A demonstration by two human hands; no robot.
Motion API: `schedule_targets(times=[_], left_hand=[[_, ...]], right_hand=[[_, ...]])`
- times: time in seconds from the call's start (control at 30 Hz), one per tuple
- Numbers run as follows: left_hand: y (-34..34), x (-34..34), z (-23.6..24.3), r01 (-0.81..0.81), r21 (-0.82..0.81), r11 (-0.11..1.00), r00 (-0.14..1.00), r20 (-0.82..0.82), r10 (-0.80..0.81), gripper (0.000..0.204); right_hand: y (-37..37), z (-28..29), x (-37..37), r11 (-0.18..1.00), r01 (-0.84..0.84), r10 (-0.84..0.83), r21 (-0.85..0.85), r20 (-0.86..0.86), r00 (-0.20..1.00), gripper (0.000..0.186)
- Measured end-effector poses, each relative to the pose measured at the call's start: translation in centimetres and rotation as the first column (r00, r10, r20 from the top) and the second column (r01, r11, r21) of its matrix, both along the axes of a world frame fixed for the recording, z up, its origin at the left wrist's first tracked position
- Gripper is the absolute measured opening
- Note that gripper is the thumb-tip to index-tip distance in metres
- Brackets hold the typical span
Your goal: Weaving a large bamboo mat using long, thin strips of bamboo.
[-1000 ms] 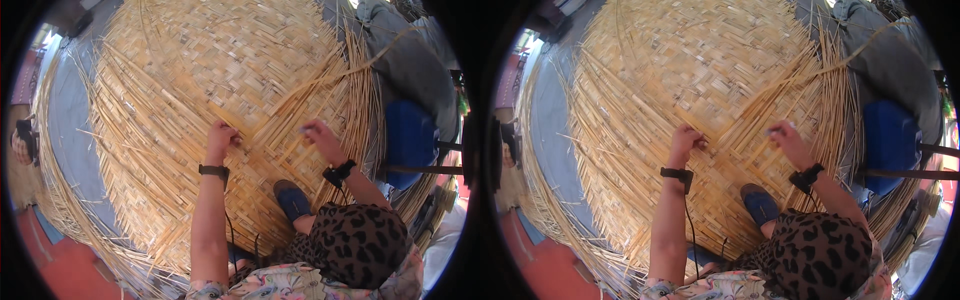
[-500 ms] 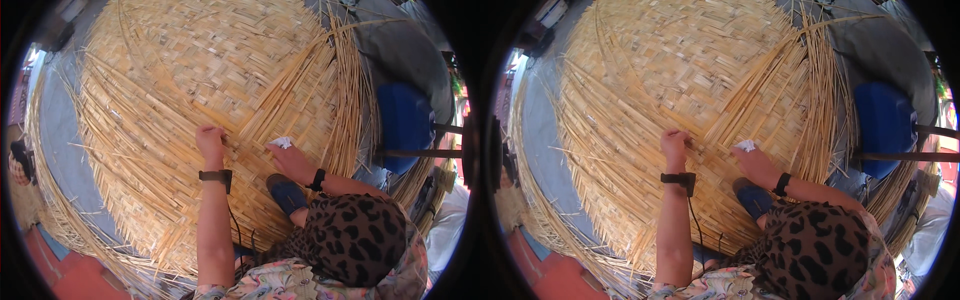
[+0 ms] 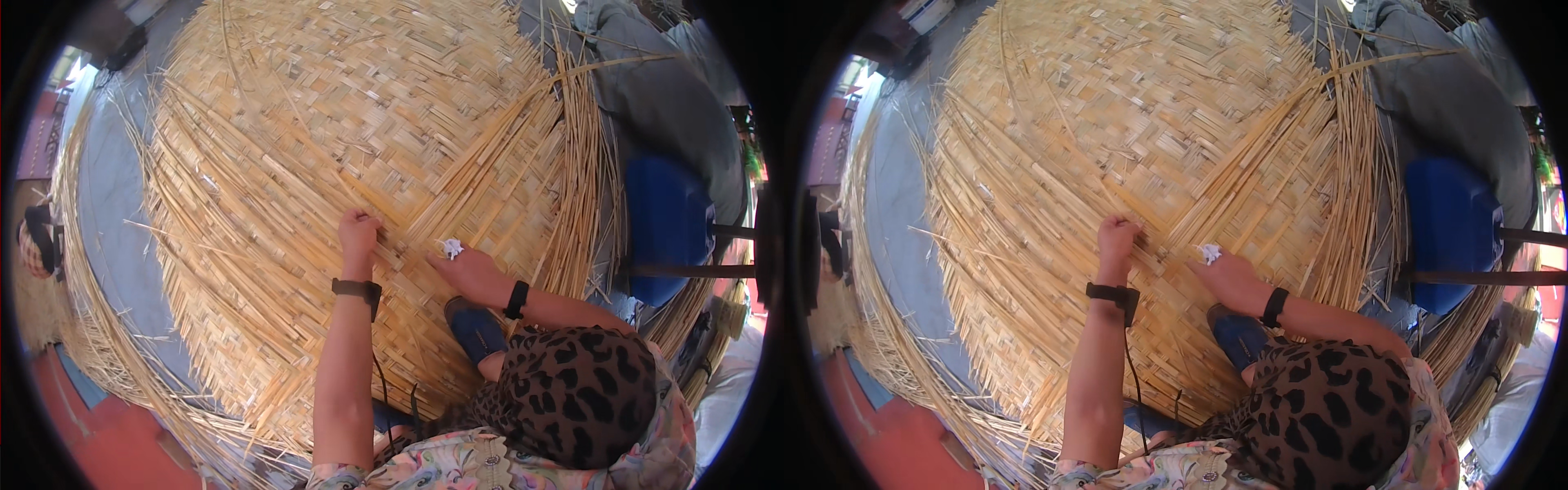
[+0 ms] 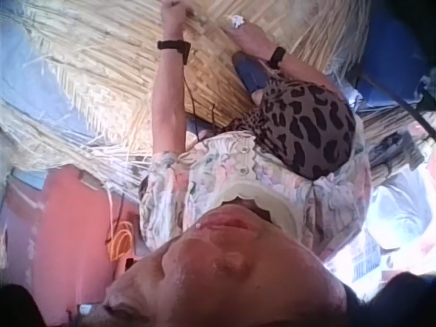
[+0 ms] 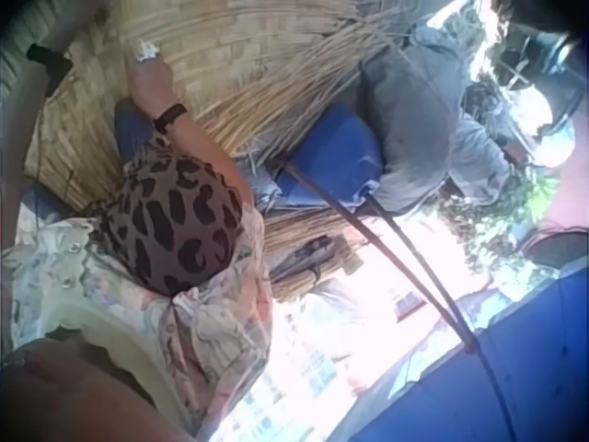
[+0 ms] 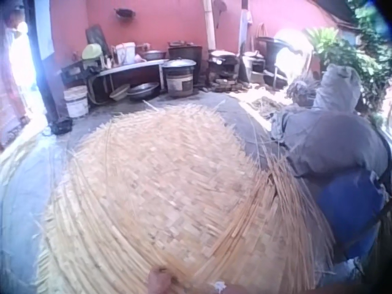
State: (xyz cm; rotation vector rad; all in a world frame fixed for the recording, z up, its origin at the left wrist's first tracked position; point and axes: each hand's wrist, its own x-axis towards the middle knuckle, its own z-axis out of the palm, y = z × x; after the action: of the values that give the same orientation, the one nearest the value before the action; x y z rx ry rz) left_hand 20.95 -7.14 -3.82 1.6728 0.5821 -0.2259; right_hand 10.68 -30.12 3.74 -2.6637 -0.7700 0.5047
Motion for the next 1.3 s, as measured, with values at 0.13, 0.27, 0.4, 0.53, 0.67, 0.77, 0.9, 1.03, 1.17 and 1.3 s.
schedule_targets(times=[0.13,0.27,0.4,0.53,0.67,0.77,0.9,1.03,1.17,1.3], left_hand=[[0.5,0.9,0.5,0.095,-0.233,0.968,0.980,-0.149,-0.132,0.025],[0.3,0.4,2.6,-0.071,-0.485,0.872,0.988,-0.153,-0.005,0.019],[-0.5,-0.1,3.2,-0.181,-0.602,0.777,0.983,-0.129,0.128,0.014],[-1.2,-1.0,2.8,-0.120,-0.496,0.860,0.983,0.061,0.172,0.011],[-2.2,-2.2,2.8,0.005,0.224,0.975,0.954,0.292,-0.072,0.020],[-1.6,-1.7,3.1,-0.103,0.066,0.993,0.989,0.116,0.095,0.018],[1.1,1.0,2.5,0.068,-0.379,0.923,0.979,-0.153,-0.135,0.009],[1.8,1.2,2.2,0.198,-0.094,0.976,0.972,-0.108,-0.207,0.011],[0.4,0.2,1.7,0.107,0.100,0.989,0.994,0.005,-0.108,0.015],[0.5,0.3,0.8,0.107,-0.048,0.993,0.994,-0.014,-0.108,0.016]], right_hand=[[-0.4,0.4,0.6,0.988,0.142,-0.129,0.057,-0.190,0.973,0.057],[0.2,0.2,0.0,0.990,0.132,-0.143,-0.057,-0.278,0.950,0.059],[0.2,0.0,-0.8,0.996,0.085,-0.089,-0.034,-0.151,0.985,0.065],[0.1,0.6,-0.6,0.996,-0.002,-0.012,-0.088,-0.155,0.988,0.068],[0.1,0.9,-0.3,0.990,-0.036,0.017,-0.134,-0.141,0.990,0.067],[-0.3,0.4,-0.6,0.997,0.007,-0.018,-0.073,-0.151,0.988,0.065],[-1.4,-1.0,-1.1,0.992,0.108,-0.092,0.071,-0.192,0.977,0.063],[-1.6,-0.4,-1.2,0.987,0.158,-0.139,0.009,-0.419,0.897,0.068],[-1.4,1.2,-1.1,0.986,0.142,-0.168,-0.090,-0.450,0.877,0.070],[-1.8,1.5,-1.6,0.988,0.153,-0.134,0.012,-0.426,0.895,0.071]])
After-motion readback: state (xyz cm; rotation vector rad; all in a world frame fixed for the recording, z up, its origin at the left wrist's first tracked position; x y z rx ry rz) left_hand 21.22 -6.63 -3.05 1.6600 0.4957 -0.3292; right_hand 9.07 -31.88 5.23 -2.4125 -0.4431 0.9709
